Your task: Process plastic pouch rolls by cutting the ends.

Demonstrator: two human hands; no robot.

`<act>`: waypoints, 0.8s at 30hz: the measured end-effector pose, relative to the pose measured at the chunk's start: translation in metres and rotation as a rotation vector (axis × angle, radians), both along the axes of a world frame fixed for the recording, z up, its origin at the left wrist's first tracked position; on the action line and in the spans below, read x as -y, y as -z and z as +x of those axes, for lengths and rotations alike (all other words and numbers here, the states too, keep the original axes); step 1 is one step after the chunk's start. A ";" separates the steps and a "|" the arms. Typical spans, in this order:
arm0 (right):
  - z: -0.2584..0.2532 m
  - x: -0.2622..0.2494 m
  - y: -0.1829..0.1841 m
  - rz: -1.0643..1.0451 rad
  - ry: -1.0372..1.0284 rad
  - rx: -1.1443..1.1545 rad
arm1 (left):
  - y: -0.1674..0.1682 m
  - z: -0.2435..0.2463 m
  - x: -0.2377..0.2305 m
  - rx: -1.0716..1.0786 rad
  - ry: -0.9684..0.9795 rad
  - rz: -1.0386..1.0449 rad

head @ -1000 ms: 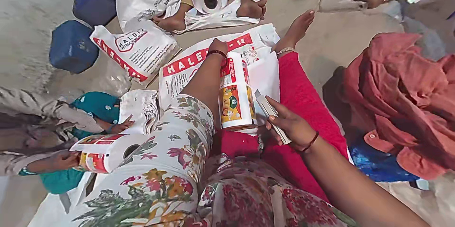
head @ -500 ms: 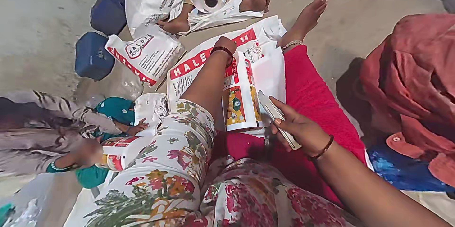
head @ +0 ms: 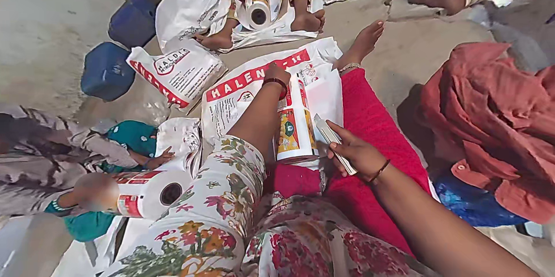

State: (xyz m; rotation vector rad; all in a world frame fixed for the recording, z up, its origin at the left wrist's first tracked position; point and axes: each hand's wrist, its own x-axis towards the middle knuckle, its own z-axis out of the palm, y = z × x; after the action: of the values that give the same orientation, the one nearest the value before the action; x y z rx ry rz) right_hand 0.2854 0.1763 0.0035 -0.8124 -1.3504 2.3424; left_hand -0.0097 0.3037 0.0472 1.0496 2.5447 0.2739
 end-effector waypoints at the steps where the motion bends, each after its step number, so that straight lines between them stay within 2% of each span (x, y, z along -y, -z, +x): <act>1: -0.001 0.000 0.000 0.001 0.005 0.008 | -0.001 0.001 0.004 0.011 -0.005 -0.001; 5: -0.007 0.002 0.001 0.019 -0.001 0.053 | -0.013 0.009 0.020 0.028 0.041 -0.075; 11: -0.012 0.005 -0.001 0.067 -0.016 0.131 | -0.001 0.012 0.031 0.119 0.079 -0.027; 12: -0.012 0.005 -0.001 0.076 -0.018 0.139 | 0.000 0.015 0.032 0.131 0.029 0.003; 17: -0.009 0.005 0.000 0.082 -0.006 0.134 | -0.008 0.024 0.040 0.005 -0.016 -0.032; 24: -0.007 0.005 0.001 0.078 -0.017 0.114 | 0.001 0.013 0.036 -0.070 -0.009 -0.065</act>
State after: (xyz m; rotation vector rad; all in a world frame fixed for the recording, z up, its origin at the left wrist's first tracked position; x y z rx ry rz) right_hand 0.2780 0.1711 0.0021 -0.9271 -1.4899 2.2706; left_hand 0.0032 0.2680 0.0461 1.0409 2.6029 0.1585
